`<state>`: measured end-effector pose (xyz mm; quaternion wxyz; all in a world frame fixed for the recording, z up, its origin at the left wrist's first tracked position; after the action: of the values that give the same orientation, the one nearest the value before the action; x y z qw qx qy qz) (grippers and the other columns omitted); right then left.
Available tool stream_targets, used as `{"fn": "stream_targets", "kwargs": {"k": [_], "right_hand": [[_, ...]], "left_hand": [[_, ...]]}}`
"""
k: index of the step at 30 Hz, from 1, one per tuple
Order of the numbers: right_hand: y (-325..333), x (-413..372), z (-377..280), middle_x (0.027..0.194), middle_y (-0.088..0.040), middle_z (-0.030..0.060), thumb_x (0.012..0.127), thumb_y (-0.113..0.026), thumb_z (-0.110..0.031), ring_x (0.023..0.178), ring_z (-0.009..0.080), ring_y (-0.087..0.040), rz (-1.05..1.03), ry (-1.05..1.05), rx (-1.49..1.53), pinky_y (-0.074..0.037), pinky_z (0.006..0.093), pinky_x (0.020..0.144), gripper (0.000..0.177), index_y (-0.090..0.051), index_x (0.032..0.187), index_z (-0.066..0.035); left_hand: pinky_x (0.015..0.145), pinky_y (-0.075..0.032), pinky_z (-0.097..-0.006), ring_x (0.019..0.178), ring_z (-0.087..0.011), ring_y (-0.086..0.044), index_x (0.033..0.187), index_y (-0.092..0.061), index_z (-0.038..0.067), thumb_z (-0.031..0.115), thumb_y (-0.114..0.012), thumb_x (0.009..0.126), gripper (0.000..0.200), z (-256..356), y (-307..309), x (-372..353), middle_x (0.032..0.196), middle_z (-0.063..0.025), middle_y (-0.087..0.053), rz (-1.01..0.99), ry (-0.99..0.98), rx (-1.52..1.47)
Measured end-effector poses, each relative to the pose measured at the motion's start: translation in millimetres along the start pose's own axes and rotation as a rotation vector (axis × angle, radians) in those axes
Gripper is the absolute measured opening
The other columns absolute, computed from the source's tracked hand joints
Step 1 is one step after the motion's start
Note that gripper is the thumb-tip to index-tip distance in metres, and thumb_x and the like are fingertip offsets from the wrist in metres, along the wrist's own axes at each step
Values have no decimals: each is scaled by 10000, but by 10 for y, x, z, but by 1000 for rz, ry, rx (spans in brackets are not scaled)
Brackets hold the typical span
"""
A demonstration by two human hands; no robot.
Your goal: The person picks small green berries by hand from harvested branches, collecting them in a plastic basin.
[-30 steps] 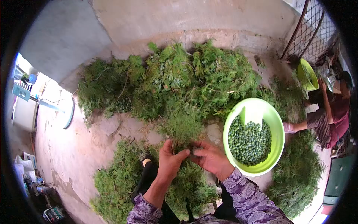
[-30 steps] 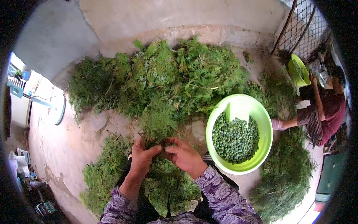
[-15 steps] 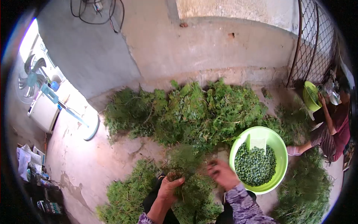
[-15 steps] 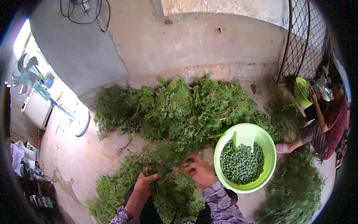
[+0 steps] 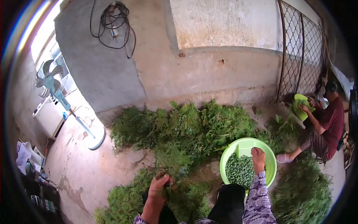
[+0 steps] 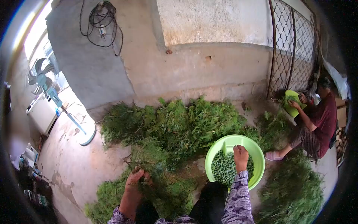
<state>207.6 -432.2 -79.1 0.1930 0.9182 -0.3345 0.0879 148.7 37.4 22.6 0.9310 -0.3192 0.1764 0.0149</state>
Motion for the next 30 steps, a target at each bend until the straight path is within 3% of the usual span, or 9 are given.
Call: {"fn": "stream_targets", "kwargs": {"k": [1,3,10,15,17,18,22,25,30], "right_hand": [[48,-96,-318,697,-586,62,811,-543,-186,571,118,-515,-3,11,3,-432,240,538,239,-569,935,17],[-6,-464,-719,669,-570,30,819,-538,-163,546,103,-510,-77,-318,545,-440,239,504,170,-595,861,-9],[-321,-1246,-1900,573,-496,18,828,-538,-112,444,65,-383,-393,-349,1030,-307,195,411,129,-574,789,5],[-319,-1574,-2702,639,-526,30,812,-573,-142,530,74,-452,-691,-181,1066,-377,201,470,177,-560,891,15],[-200,-1650,-3047,763,-565,55,784,-616,-182,666,95,-529,-620,-69,964,-449,213,596,283,-541,973,15],[-206,-1674,-3171,961,-570,91,732,-670,-231,868,156,-553,-696,69,929,-451,269,775,450,-504,1083,-2],[-286,-1864,-3580,1177,-489,108,654,-728,-261,1066,213,-472,-815,439,521,-364,341,920,666,-421,1211,-63],[-485,-2127,-3665,1121,-526,105,646,-732,-237,1043,210,-486,-1040,547,385,-348,322,912,660,-435,1195,-22],[-664,-2276,-3435,1030,-584,118,720,-668,-230,961,240,-550,-1185,455,327,-441,323,812,415,-545,1056,-19]], "left_hand": [[515,-451,-321,625,-159,-516,830,-520,97,64,-572,768,87,76,-72,-68,678,-30,-520,-26,-58,-52],[497,-434,-323,611,-161,-505,820,-515,105,56,-556,779,75,147,-108,-175,659,-29,-506,-50,-121,-108],[455,-347,-318,566,-165,-448,796,-496,127,11,-537,788,123,228,-263,-520,628,-26,-462,-261,-155,-356],[444,-347,-324,552,-192,-451,766,-508,92,-20,-549,772,119,250,-338,-861,626,-42,-456,-348,-150,-163],[443,-351,-333,549,-203,-458,783,-519,85,-25,-549,770,115,286,-334,-965,645,-50,-475,-350,-228,-58],[442,-355,-341,546,-214,-465,800,-530,78,-31,-549,767,115,324,-346,-1016,665,-58,-493,-349,-299,56],[460,-393,-333,559,-202,-508,876,-550,49,-33,-550,760,142,227,-365,-1024,713,-65,-544,-421,-264,167],[482,-426,-301,565,-169,-538,931,-550,11,-38,-547,751,186,25,-154,-829,746,-72,-580,-326,-151,224],[489,-459,-326,584,-195,-574,974,-528,-14,-88,-570,706,281,160,-346,-938,832,-117,-599,-491,-90,123]]}}
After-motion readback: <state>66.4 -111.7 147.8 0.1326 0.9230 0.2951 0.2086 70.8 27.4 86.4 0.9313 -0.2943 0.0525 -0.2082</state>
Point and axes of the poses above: each hand's wrist, its own x-axis towards the middle knuckle, its own y-axis out of the back of the hand, z = x × y, the point moved 9 cm from there along x, towards the middle knuckle
